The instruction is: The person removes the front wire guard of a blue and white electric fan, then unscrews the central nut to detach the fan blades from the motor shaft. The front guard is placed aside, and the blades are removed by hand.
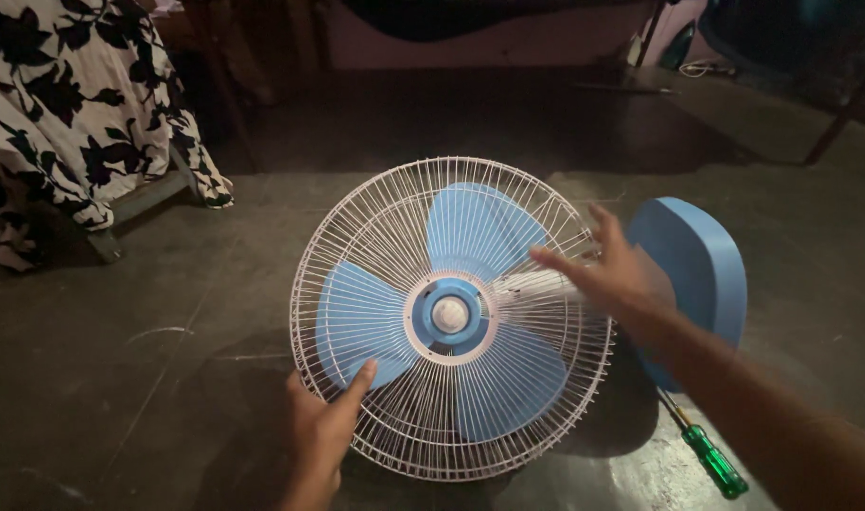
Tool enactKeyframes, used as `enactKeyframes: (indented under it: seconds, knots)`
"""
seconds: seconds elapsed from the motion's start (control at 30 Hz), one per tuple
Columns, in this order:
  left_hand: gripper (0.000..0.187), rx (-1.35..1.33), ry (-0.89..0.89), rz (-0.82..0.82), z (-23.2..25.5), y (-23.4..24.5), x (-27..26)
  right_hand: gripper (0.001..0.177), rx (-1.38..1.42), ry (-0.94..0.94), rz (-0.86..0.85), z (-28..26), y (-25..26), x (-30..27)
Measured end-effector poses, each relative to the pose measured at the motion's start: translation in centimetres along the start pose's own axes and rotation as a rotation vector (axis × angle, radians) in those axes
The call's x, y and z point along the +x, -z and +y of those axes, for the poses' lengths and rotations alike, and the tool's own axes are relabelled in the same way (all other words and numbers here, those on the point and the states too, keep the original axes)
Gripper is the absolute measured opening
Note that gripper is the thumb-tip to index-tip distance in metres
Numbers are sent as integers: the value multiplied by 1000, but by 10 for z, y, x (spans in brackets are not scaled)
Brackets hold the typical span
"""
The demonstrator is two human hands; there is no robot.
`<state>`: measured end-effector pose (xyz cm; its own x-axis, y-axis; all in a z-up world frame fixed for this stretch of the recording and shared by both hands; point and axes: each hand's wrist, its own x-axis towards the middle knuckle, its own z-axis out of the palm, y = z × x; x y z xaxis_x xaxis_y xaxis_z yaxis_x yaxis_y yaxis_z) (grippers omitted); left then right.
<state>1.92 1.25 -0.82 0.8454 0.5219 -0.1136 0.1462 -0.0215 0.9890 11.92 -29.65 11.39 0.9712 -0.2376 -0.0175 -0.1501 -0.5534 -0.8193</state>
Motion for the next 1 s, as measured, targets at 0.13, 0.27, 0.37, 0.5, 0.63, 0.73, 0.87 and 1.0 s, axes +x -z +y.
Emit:
enactKeyframes:
  seconds: [0.13, 0.27, 0.37, 0.5, 0.63, 0.73, 0.87, 1.0]
  knots:
    - [61, -19, 7, 77, 3, -6, -7, 99, -39, 84, -65, -13, 7, 8]
    - [52, -5, 233, 97, 19, -7, -11, 82, 21, 241, -50, -19, -4, 40]
    - [46, -68, 202, 28, 27, -6, -15, 72, -8, 254, -66, -12, -8, 57]
    - [41, -115, 120, 3, 23, -8, -17, 69, -52, 186, -73, -6, -13, 70]
    - [41, -60, 92, 79, 18, -12, -11, 65, -102, 251, -12, 1, -17, 72]
    - [42, -56, 10, 65, 11, -11, -13, 68, -4, 323, -46, 7, -17, 65]
    - [54, 131, 15, 179, 13, -10, -15, 73, -1, 408, -137, -2, -10, 51]
    - [76, 339, 85, 299, 21, -9, -14, 79, -283, 362, -72, -17, -9, 38]
